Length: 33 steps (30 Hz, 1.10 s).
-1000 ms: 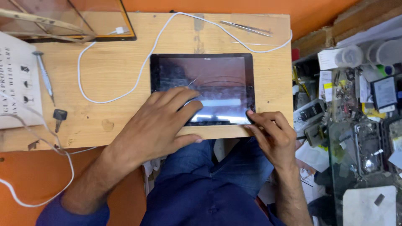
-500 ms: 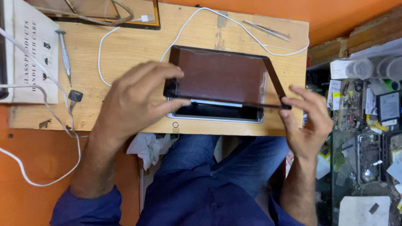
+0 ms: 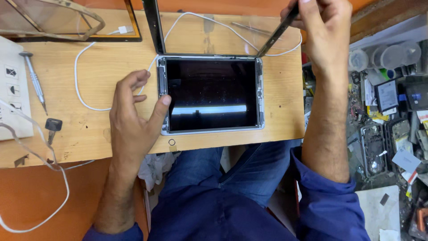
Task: The person removes the screen assembly from a tablet using a prying tool. They then use the tool to disconnect internal components and remove the screen from the device chassis.
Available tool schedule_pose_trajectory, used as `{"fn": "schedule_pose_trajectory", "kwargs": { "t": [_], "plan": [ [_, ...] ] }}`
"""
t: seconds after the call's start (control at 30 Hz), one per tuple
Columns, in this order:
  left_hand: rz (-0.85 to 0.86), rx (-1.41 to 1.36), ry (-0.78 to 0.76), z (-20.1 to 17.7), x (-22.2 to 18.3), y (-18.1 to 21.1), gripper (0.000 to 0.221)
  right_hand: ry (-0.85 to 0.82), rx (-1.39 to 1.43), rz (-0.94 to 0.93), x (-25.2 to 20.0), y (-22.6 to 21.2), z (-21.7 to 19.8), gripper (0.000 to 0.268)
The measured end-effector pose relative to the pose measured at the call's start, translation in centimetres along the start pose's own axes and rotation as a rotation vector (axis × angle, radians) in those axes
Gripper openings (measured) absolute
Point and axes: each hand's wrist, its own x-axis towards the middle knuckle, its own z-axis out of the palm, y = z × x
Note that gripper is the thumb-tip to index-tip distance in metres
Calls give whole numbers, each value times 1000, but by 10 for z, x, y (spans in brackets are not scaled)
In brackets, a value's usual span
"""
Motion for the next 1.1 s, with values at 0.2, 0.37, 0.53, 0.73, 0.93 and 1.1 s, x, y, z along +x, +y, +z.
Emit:
{"fn": "schedule_pose_trajectory", "kwargs": {
  "t": [0.2,0.37,0.53,0.73,0.93,1.1],
  "plan": [
    [62,378,-130,4,-34,6,100,37,102,76,15,18,0,26],
    [100,437,-106,19,-45,4,115,12,97,-18,11,23,5,30],
    [97,451,-93,21,-43,4,116,142,-24,44,4,32,-5,25],
    [148,491,-75,21,-46,-1,115,-38,-794,-207,-10,43,7,15],
    [120,558,-136,19,-52,-7,110,87,-887,-331,-50,20,6,24],
    [183,224,-253,33,-36,-15,99,570,-809,-231,-179,-3,15,13]
  ]
}}
